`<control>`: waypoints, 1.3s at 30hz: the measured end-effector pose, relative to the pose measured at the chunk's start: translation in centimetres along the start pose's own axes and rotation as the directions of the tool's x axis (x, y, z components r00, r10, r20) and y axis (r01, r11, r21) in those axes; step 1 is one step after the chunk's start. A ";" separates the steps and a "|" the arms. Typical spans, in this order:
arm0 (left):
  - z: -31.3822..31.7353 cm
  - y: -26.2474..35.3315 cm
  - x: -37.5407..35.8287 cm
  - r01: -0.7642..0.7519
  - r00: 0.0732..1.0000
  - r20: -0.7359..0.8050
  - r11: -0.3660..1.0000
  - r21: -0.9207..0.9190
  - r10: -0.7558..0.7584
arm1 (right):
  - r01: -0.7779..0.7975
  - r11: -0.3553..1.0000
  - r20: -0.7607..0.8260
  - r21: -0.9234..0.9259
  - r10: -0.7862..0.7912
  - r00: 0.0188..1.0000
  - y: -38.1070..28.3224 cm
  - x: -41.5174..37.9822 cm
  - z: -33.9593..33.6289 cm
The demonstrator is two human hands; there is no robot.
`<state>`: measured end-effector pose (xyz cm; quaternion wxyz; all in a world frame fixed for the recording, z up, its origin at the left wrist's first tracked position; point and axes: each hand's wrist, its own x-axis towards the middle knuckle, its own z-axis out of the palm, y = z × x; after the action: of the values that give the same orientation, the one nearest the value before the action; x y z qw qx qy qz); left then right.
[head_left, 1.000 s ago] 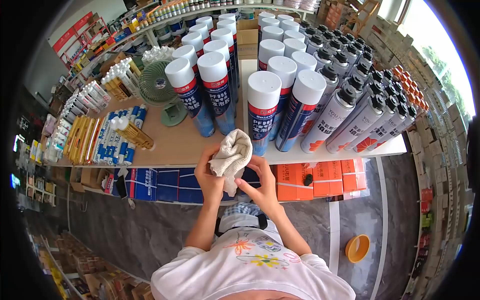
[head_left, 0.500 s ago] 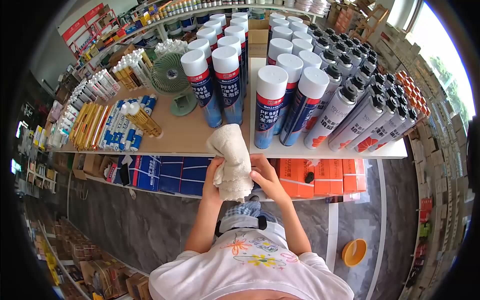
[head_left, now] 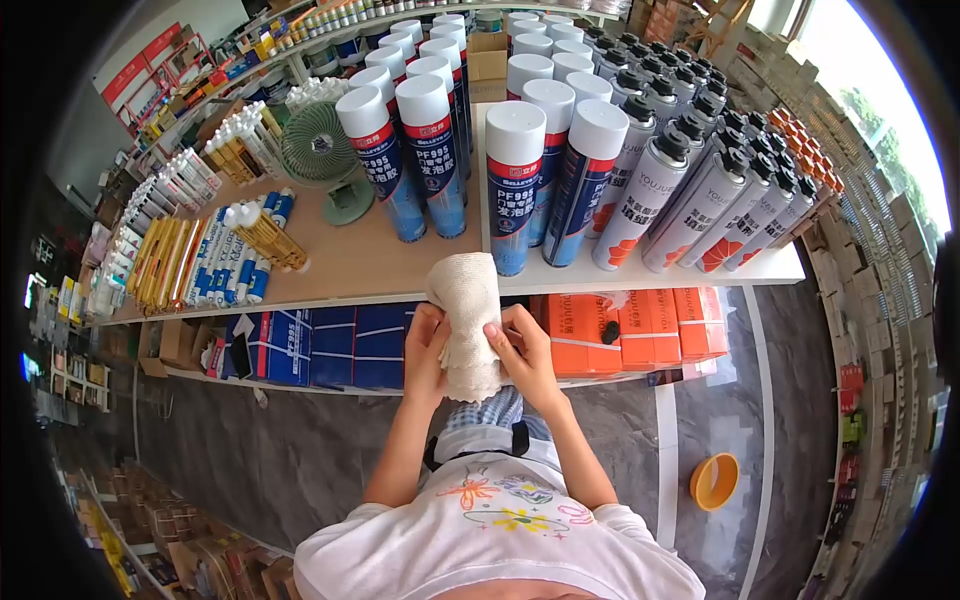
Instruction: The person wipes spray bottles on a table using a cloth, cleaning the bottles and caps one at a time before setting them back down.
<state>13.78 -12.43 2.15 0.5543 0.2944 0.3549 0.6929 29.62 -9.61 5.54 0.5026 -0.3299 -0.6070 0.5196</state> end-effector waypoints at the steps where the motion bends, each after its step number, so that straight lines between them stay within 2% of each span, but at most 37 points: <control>1: 0.0 0.1 0.0 -0.001 1.000 0.007 1.000 -0.002 0.001 | -0.007 1.000 -0.005 -0.028 0.007 1.000 -0.1 0.1 0.0; 3: 0.3 0.7 -0.1 0.058 0.998 -0.031 0.976 0.208 -0.053 | -0.029 0.999 -0.027 -0.034 0.028 0.999 0.0 0.6 0.3; 4: 0.2 1.0 0.0 0.055 0.998 -0.027 0.977 0.208 -0.051 | -0.025 0.999 -0.029 -0.036 0.024 0.999 0.2 0.8 0.5; 6: 0.1 1.7 0.3 0.169 0.985 0.008 0.978 0.119 -0.171 | -0.001 0.996 -0.004 -0.087 0.001 1.000 0.4 1.4 0.9; 8: -0.4 2.5 0.4 0.175 0.981 0.062 0.980 0.092 -0.181 | 0.026 0.994 0.006 -0.110 -0.026 1.000 0.4 2.0 1.5; 10: -1.1 3.2 1.3 0.212 0.969 0.102 0.971 0.109 -0.223 | 0.036 0.991 0.100 -0.125 -0.023 0.995 -0.1 3.2 1.6; 11: -1.3 3.5 1.7 0.233 0.970 0.051 0.966 0.110 -0.239 | 0.011 0.983 0.170 -0.182 0.021 0.985 -0.7 3.7 0.9; 12: -1.7 3.7 2.1 0.234 0.969 0.056 0.966 0.109 -0.241 | 0.078 0.976 0.219 -0.205 -0.032 0.975 -0.8 4.5 0.3; 14: -2.7 3.9 2.9 0.181 0.980 0.061 0.974 0.133 -0.190 | 0.138 0.943 0.123 -0.302 -0.105 0.987 -1.8 6.2 -0.3; 15: -2.9 4.1 3.3 0.181 0.981 0.048 0.977 0.114 -0.188 | 0.249 0.886 0.056 -0.392 -0.247 0.967 -1.9 7.2 -0.7; 17: -3.3 4.1 4.0 0.166 0.985 0.041 0.982 0.094 -0.170 | 0.318 0.771 -0.080 -0.552 -0.429 0.900 -2.6 9.3 -1.1; 18: -3.5 4.1 4.4 0.159 0.987 0.022 0.984 0.082 -0.161 | 0.319 0.712 -0.141 -0.625 -0.505 0.852 -2.5 10.2 -1.2; 19: -3.7 4.1 4.8 0.164 0.985 0.033 0.983 0.080 -0.167 | 0.312 0.707 -0.147 -0.634 -0.507 0.850 -2.5 11.1 -1.1; 21: -4.2 4.2 5.1 0.184 0.982 0.035 0.982 0.050 -0.186 | 0.154 0.643 -0.255 -0.750 -0.496 0.830 -2.2 12.3 -0.6; 22: -4.4 4.4 4.9 0.189 0.981 0.033 0.981 0.044 -0.190 | 0.151 0.641 -0.252 -0.753 -0.492 0.833 -1.4 12.6 -0.5; 24: -4.5 5.0 5.3 0.118 0.993 0.009 0.991 0.058 -0.119 | 0.051 0.792 -0.376 -0.609 -0.344 0.860 -0.1 13.9 -0.3; 25: -4.7 5.1 5.9 0.107 0.994 0.004 0.993 0.048 -0.107 | 0.013 0.887 -0.406 -0.461 -0.224 0.886 -0.2 14.1 -0.2; 26: -4.8 4.9 6.7 -0.026 1.000 0.010 0.990 0.142 0.025 | 0.021 0.883 -0.391 -0.470 -0.229 0.892 0.3 14.3 -0.4; 27: -4.7 4.7 7.3 -0.153 0.988 0.023 0.961 0.232 0.152 | 0.062 0.925 -0.386 -0.375 -0.217 0.897 1.2 14.4 -1.0; 28: -4.1 5.1 8.0 -0.156 0.987 0.009 0.963 0.218 0.158 | 0.097 0.957 -0.380 -0.274 -0.201 0.903 1.6 14.5 -1.7; 29: -3.4 5.5 8.9 -0.285 0.958 0.072 0.907 0.309 0.277 | 0.110 0.970 -0.355 -0.217 -0.184 0.917 1.8 14.5 -2.7; 30: -2.6 6.0 9.8 -0.408 0.913 0.146 0.824 0.393 0.382 | 0.131 0.950 -0.366 -0.282 -0.233 0.901 0.8 14.6 -3.1; 32: -0.8 6.4 11.5 -0.528 0.849 0.236 0.761 0.377 0.472 | 0.230 0.921 -0.350 -0.315 -0.338 0.874 -2.4 14.8 -2.9; 34: 0.6 6.3 13.3 -0.555 0.831 0.254 0.765 0.327 0.494 | 0.376 0.763 -0.211 -0.526 -0.545 0.811 -4.9 15.8 -3.3; 35: 1.0 6.1 14.1 -0.602 0.798 0.278 0.720 0.345 0.535 | 0.421 0.702 -0.134 -0.575 -0.588 0.798 -6.1 16.5 -3.5; 36: 1.5 5.8 14.8 -0.647 0.763 0.303 0.672 0.361 0.571 | 0.442 0.705 -0.107 -0.555 -0.587 0.803 -7.6 17.1 -3.3; 38: 2.5 5.4 15.9 -0.687 0.724 0.301 0.618 0.382 0.620 | 0.416 0.485 0.015 -0.770 -0.637 0.771 -10.7 17.8 -2.5; 39: 3.1 5.3 16.4 -0.754 0.655 0.333 0.558 0.347 0.679 | 0.420 0.481 0.016 -0.769 -0.643 0.766 -10.8 18.1 -2.6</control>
<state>9.78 3.38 8.51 0.1642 0.5892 0.3098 0.7279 28.43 5.28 20.69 0.5409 -0.3642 -0.7581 -0.0055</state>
